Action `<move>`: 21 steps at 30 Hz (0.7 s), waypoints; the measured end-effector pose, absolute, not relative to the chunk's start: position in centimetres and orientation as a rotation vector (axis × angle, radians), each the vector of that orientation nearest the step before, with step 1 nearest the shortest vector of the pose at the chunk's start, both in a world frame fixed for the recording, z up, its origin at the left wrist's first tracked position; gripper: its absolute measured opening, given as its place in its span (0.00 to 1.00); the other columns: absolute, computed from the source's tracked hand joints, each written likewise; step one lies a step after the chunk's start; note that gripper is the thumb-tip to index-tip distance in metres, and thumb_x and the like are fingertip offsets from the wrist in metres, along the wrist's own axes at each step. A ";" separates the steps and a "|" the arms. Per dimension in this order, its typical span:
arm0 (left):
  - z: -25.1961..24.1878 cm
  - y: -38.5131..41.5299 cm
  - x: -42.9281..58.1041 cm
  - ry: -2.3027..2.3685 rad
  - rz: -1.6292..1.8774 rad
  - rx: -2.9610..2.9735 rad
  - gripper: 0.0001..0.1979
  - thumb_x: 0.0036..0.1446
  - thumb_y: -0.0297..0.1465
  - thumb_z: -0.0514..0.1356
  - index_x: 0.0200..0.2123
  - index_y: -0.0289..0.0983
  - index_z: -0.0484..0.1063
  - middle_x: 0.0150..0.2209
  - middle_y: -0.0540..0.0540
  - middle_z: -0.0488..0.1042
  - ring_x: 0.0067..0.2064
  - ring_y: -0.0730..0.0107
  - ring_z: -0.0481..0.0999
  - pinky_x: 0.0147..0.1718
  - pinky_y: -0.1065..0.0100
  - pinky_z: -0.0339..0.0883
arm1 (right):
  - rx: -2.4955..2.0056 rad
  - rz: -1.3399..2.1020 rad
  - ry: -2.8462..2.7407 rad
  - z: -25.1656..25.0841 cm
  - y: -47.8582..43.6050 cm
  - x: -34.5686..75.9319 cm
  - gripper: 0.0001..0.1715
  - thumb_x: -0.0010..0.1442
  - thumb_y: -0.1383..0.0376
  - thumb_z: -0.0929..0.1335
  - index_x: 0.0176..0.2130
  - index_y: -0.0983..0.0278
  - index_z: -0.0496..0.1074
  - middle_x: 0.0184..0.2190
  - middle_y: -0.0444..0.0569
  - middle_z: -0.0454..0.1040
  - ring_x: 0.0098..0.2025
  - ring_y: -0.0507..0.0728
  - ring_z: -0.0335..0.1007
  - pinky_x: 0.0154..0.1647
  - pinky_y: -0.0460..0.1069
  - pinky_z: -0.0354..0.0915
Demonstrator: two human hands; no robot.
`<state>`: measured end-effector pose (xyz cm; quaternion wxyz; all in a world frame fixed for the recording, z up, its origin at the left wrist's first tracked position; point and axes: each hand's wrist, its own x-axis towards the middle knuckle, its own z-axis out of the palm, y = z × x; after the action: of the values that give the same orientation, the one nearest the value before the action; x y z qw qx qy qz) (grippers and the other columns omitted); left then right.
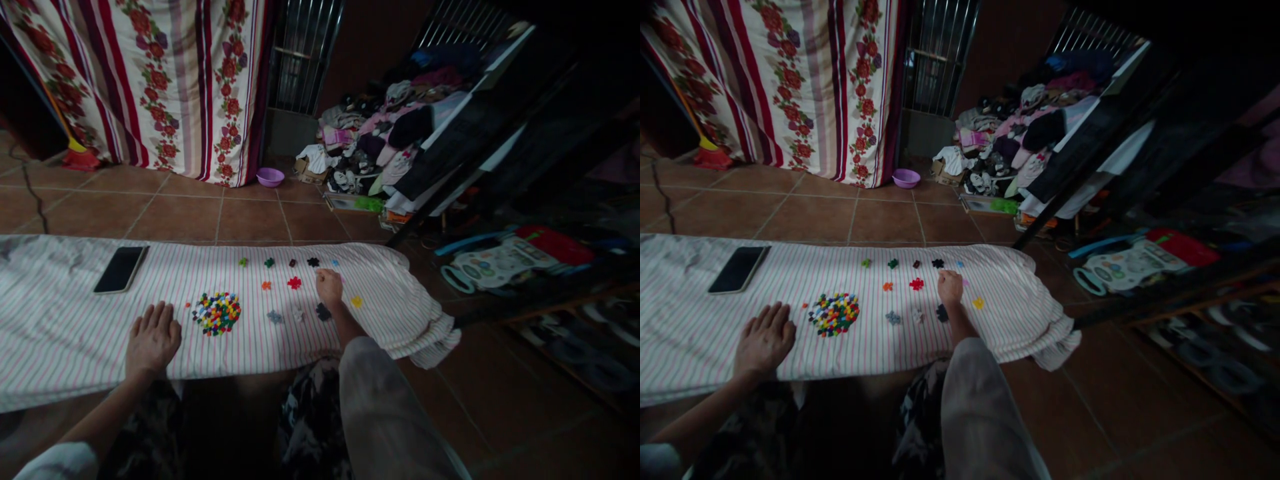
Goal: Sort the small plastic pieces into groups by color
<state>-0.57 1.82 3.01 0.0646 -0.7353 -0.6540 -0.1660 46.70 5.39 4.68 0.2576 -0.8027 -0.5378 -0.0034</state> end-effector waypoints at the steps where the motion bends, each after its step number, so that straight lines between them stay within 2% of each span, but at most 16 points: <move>1: 3.0 1.8 -0.5 -1.971 -0.503 -2.218 0.29 0.63 0.36 0.42 0.59 0.28 0.68 0.63 0.31 0.69 0.68 0.46 0.62 0.66 0.46 0.53 | -2.134 -0.020 -1.500 4.8 5.2 46.3 0.17 0.59 0.71 0.64 0.40 0.64 0.81 0.42 0.54 0.81 0.45 0.58 0.73 0.50 0.50 0.63; 6: 3.3 1.7 -0.6 -1.958 -0.507 -2.248 0.29 0.64 0.35 0.42 0.59 0.26 0.68 0.62 0.29 0.69 0.67 0.43 0.62 0.65 0.44 0.53 | -2.016 0.088 -1.750 4.7 4.1 43.6 0.11 0.60 0.69 0.67 0.38 0.61 0.81 0.39 0.50 0.80 0.43 0.58 0.71 0.48 0.49 0.62; 13: 3.3 1.8 -0.8 -1.988 -0.537 -2.267 0.27 0.61 0.35 0.46 0.59 0.33 0.68 0.61 0.33 0.70 0.67 0.47 0.62 0.64 0.44 0.55 | -2.056 0.084 -1.793 3.9 3.3 41.9 0.12 0.61 0.70 0.66 0.40 0.61 0.79 0.38 0.51 0.80 0.44 0.59 0.70 0.49 0.50 0.61; 21: 3.4 1.8 -0.6 -1.994 -0.519 -2.276 0.28 0.62 0.34 0.44 0.59 0.27 0.67 0.62 0.28 0.68 0.67 0.43 0.61 0.65 0.42 0.54 | -1.984 0.126 -1.697 2.9 2.9 42.2 0.14 0.57 0.75 0.64 0.36 0.63 0.77 0.38 0.49 0.81 0.44 0.57 0.72 0.50 0.49 0.61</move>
<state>-0.63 1.84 3.37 0.0357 -0.7410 -0.6489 -0.1691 42.22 2.90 2.89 0.2609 -0.7327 -0.6269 0.0464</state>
